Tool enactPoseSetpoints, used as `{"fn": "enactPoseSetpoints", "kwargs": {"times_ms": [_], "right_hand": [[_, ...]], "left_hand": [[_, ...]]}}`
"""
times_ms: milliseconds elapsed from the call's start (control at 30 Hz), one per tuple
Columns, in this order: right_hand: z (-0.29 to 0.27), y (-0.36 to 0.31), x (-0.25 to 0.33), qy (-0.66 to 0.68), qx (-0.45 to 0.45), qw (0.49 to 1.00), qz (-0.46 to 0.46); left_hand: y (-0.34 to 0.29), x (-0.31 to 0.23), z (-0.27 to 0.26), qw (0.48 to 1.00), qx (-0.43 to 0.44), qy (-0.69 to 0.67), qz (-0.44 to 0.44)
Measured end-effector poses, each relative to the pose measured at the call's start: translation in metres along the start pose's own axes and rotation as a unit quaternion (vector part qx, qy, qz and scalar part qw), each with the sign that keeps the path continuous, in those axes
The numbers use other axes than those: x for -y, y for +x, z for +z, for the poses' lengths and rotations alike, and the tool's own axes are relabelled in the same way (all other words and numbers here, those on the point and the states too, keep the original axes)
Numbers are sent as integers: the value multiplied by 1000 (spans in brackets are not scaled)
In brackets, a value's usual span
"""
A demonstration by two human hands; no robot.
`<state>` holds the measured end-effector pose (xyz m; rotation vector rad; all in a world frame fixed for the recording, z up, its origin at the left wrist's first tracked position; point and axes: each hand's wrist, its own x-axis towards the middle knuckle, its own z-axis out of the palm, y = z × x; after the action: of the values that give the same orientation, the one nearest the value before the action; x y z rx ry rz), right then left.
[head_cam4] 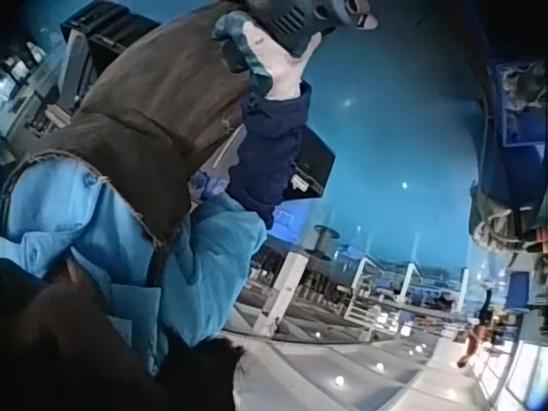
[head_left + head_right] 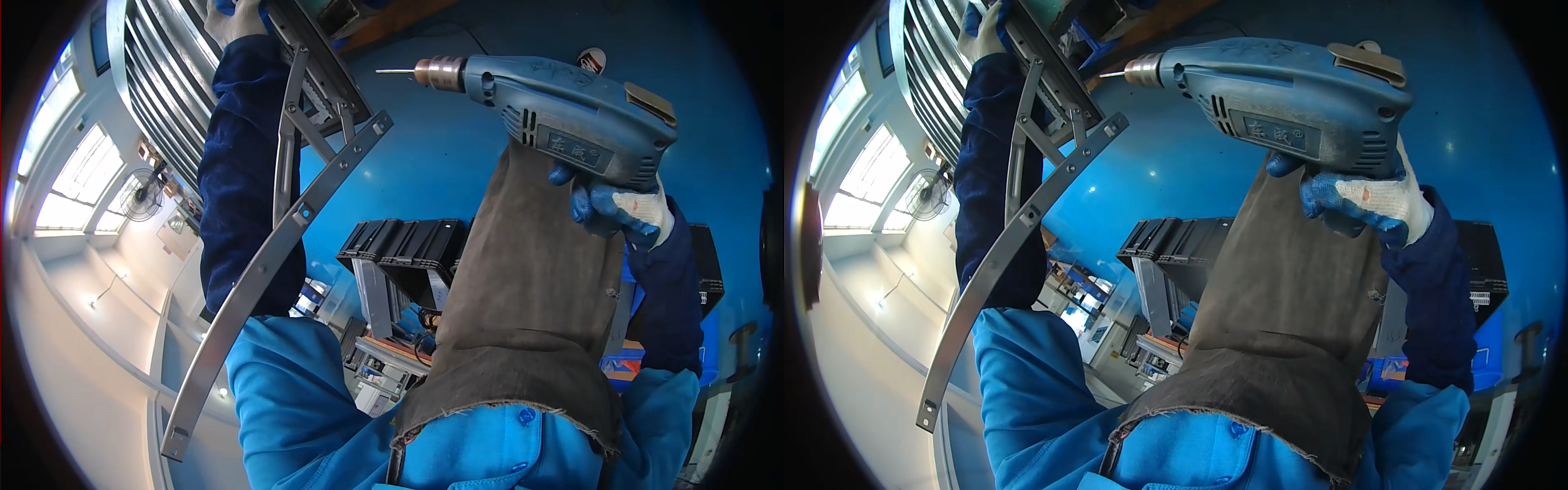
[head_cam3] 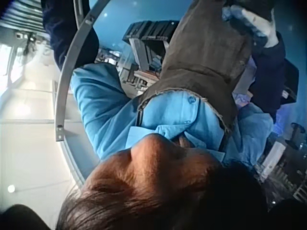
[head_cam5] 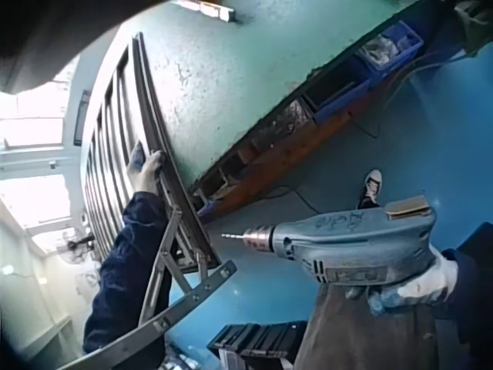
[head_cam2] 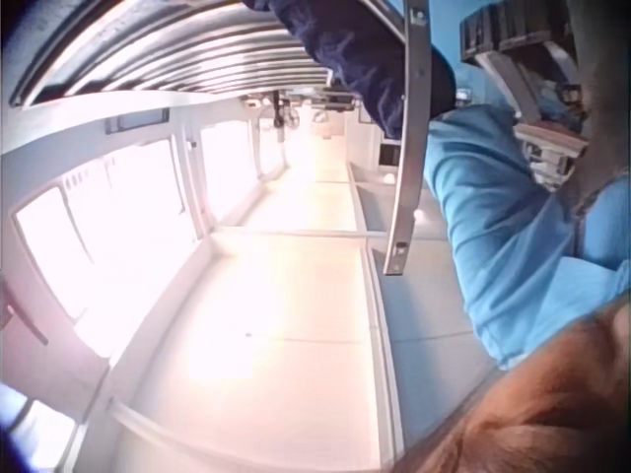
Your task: Assembling the components of a metal shutter structure using drills, hammers, and manual fasteners on a workbench.
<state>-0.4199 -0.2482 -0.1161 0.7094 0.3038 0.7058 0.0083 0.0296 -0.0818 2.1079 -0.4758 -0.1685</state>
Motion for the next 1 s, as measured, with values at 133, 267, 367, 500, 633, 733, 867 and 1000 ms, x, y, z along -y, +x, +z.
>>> {"fn": "enactPoseSetpoints", "kwargs": {"times_ms": [133,267,367,500,633,733,867,1000], "right_hand": [[-16,-6,-7,-224,-60,967,-109],[-40,-18,-9,-327,-102,928,-147],[-37,-13,-13,-235,-80,954,-166],[-26,-3,-13,-261,-82,947,-169],[9,6,-18,-432,-189,867,-164],[27,10,-25,-480,-233,826,-180],[27,22,-35,-522,-254,799,-155],[11,37,-39,-473,-235,845,-85]], "left_hand": [[2,0,5,1000,3,-4,1],[-2,-2,0,1000,-2,-13,-1],[-2,1,1,1000,-9,-22,-5],[-4,3,-3,999,-18,-36,-14],[-4,7,-4,999,-23,-43,-21],[-6,9,-5,998,-32,-49,-27],[-1,9,-4,998,-33,-55,-26],[0,12,-4,997,-38,-61,-29]]}}
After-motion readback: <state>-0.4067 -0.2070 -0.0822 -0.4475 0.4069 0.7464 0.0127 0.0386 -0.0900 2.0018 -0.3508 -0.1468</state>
